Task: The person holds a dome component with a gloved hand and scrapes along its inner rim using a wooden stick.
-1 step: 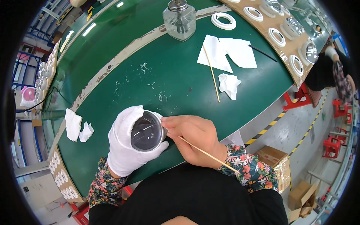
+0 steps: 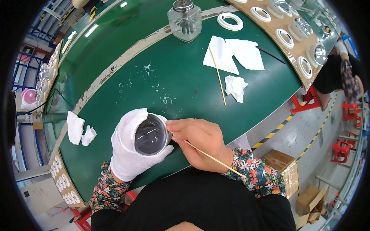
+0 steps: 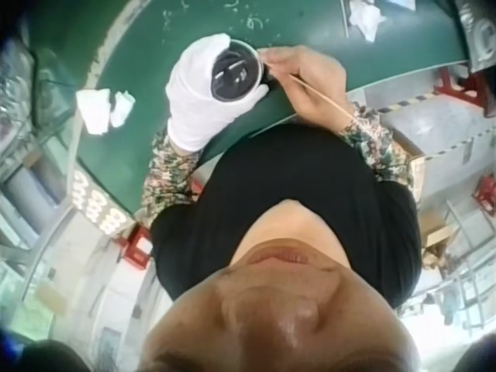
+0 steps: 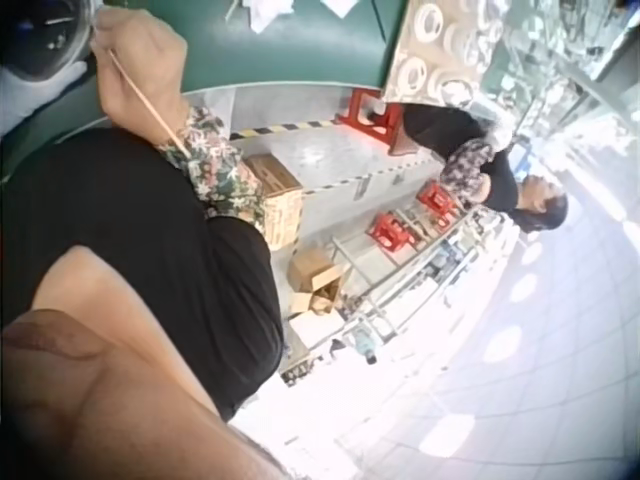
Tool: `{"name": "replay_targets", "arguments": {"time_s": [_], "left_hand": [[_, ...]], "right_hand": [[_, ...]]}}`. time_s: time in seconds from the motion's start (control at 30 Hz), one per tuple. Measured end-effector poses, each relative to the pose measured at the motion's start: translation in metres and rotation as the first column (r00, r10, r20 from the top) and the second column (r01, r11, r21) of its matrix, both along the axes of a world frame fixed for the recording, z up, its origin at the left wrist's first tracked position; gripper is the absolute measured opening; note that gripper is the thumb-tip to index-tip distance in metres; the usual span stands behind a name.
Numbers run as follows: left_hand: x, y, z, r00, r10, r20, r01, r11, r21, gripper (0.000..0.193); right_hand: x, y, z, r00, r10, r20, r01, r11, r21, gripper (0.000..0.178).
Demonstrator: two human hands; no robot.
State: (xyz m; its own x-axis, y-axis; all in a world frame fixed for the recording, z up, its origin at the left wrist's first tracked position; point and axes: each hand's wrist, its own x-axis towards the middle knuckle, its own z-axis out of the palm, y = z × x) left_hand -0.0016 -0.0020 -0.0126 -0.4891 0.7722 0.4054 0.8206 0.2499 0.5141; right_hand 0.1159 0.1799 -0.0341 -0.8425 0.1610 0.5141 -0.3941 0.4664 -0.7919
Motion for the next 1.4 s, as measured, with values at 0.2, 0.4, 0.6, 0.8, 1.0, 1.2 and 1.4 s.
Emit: {"name": "replay_targets", "arguments": {"time_s": [0.2,0.4,0.6,0.8,1.0,1.2,1.4], "left_hand": [[0.0022,0.0008,-0.0001,1.000,0.023,-0.010,-0.023,1.000,-0.001,0.088],[0.0014,0.0005,-0.0022,1.000,0.018,0.009,-0.018,1.000,0.018,0.087],[0.0010,0.0015,0.0046,1.000,0.013,0.016,-0.013,1.000,0.007,0.088],[0.0015,0.0013,0.0002,1.000,0.014,0.007,-0.014,1.000,0.015,0.088],[0.0017,0.0019,-0.0008,1.000,0.010,0.005,-0.010,1.000,0.021,0.090],[0.0009,0.0031,0.0045,1.000,0.012,-0.010,-0.012,1.000,0.004,0.086],[0.0031,0.0026,0.0018,0.999,0.033,0.000,-0.033,0.999,0.016,0.084]], "right_hand": [[0.0022,0.0001,-0.0002,0.998,0.003,-0.063,-0.001,0.999,0.035,0.023],[0.0047,-0.0019,-0.0004,0.997,0.019,-0.071,-0.019,1.000,0.013,0.024],[0.0008,-0.0037,0.0000,0.998,-0.044,-0.050,0.044,0.999,0.006,0.022],[0.0001,-0.0017,0.0034,0.999,-0.034,-0.032,0.036,0.998,0.053,0.022],[0.0008,-0.0007,0.0015,0.994,0.012,-0.108,-0.003,0.996,0.089,0.024],[0.0047,-0.0036,-0.0001,0.991,0.007,-0.132,0.005,0.996,0.089,0.027],[0.0028,-0.0048,-0.0004,0.988,-0.006,-0.155,0.033,0.985,0.169,0.027]]}}
